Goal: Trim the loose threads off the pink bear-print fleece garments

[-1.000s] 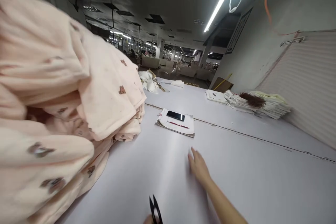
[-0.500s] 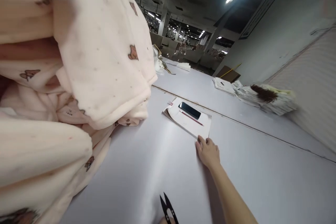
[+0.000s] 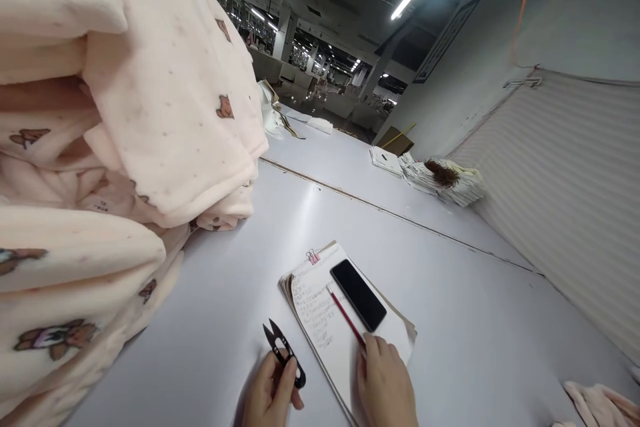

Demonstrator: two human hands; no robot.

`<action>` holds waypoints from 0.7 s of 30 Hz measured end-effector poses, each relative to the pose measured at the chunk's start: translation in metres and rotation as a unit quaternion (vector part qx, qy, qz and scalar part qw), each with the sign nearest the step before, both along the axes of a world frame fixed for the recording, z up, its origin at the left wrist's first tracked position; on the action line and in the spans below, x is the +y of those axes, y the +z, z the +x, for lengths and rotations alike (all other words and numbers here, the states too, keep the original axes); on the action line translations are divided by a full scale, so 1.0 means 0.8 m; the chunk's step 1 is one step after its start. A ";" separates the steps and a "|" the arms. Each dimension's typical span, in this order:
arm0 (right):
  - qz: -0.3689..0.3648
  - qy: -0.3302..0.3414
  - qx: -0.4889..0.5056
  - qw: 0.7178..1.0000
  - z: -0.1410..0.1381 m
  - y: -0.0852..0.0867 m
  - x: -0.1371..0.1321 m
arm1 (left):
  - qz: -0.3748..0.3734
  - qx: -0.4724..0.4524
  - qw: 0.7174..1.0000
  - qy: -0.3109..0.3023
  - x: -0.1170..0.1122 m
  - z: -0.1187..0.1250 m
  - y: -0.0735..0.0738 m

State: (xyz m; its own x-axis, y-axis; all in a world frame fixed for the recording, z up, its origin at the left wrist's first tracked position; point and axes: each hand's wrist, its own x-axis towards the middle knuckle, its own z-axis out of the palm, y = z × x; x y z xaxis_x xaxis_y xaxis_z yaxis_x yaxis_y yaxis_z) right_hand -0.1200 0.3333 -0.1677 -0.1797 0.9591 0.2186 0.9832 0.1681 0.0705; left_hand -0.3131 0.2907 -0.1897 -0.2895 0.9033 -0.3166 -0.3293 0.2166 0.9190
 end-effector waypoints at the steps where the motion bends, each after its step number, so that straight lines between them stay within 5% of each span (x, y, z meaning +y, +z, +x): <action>1: -0.008 -0.004 0.005 1.000 -0.003 0.002 0.005 | 0.000 -0.005 1.000 -0.001 0.000 0.000 -0.001; 4: -0.019 -0.013 0.028 0.999 -0.005 0.009 0.008 | -0.007 -0.010 1.000 -0.010 0.001 -0.001 -0.005; 7: -0.056 -0.037 0.225 0.972 -0.003 0.024 0.001 | -0.006 0.000 1.000 -0.021 0.000 -0.001 -0.004; 11: -0.193 -0.054 0.564 0.801 -0.012 0.043 0.008 | -0.007 0.003 0.999 -0.035 0.000 -0.001 0.002; 13: -0.238 -0.029 0.607 0.757 -0.018 0.041 0.021 | -0.005 -0.004 0.999 -0.037 0.000 -0.001 0.003; 21: -0.210 -0.021 0.604 0.769 -0.016 -0.005 0.034 | -0.039 0.005 0.998 -0.046 0.001 -0.002 0.013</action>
